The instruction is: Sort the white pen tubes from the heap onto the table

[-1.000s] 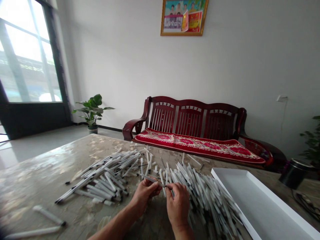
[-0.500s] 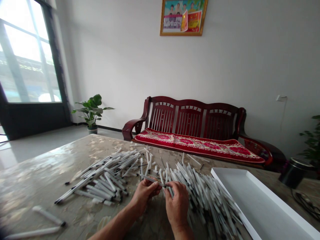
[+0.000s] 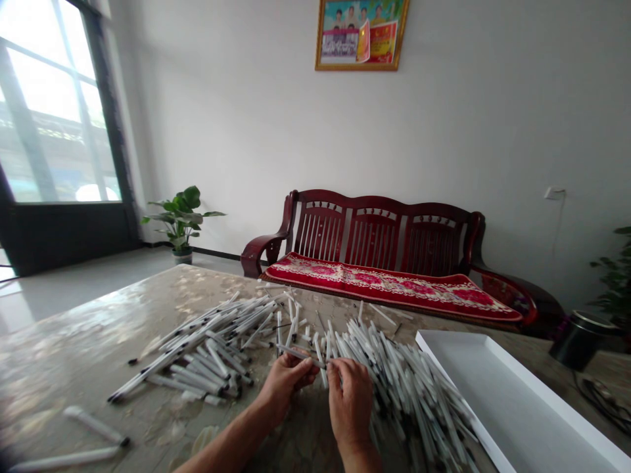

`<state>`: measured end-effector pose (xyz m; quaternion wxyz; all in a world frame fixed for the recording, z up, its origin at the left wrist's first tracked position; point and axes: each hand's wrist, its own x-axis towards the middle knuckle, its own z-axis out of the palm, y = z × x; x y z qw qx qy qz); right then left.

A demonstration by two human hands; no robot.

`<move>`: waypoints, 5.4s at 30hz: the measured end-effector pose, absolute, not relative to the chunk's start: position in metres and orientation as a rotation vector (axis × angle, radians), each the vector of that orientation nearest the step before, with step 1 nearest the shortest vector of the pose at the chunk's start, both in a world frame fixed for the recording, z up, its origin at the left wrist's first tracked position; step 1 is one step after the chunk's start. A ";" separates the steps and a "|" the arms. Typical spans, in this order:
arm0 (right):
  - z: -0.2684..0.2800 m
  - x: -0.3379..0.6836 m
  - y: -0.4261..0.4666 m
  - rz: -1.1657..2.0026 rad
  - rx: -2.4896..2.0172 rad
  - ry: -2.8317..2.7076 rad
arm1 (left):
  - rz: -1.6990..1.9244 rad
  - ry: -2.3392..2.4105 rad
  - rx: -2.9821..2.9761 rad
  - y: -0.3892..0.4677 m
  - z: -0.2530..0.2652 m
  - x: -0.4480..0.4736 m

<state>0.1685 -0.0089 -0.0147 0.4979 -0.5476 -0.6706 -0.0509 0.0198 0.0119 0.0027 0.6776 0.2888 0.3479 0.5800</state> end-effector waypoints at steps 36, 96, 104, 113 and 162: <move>-0.003 0.211 -0.009 -0.492 -1.454 -1.407 | 1.591 1.137 0.860 0.032 0.004 -0.012; -0.011 0.167 -0.015 -0.353 -1.230 -1.818 | 1.312 1.161 0.730 0.042 0.012 -0.031; -0.001 0.155 -0.025 -0.137 -1.292 -1.792 | 1.146 0.739 0.572 0.019 0.019 -0.005; -0.011 0.160 -0.019 -0.081 -1.345 -1.686 | 1.057 0.649 0.666 0.011 0.010 0.010; -0.013 0.170 -0.009 -0.116 -1.317 -1.611 | 1.299 0.792 0.548 0.015 0.003 0.015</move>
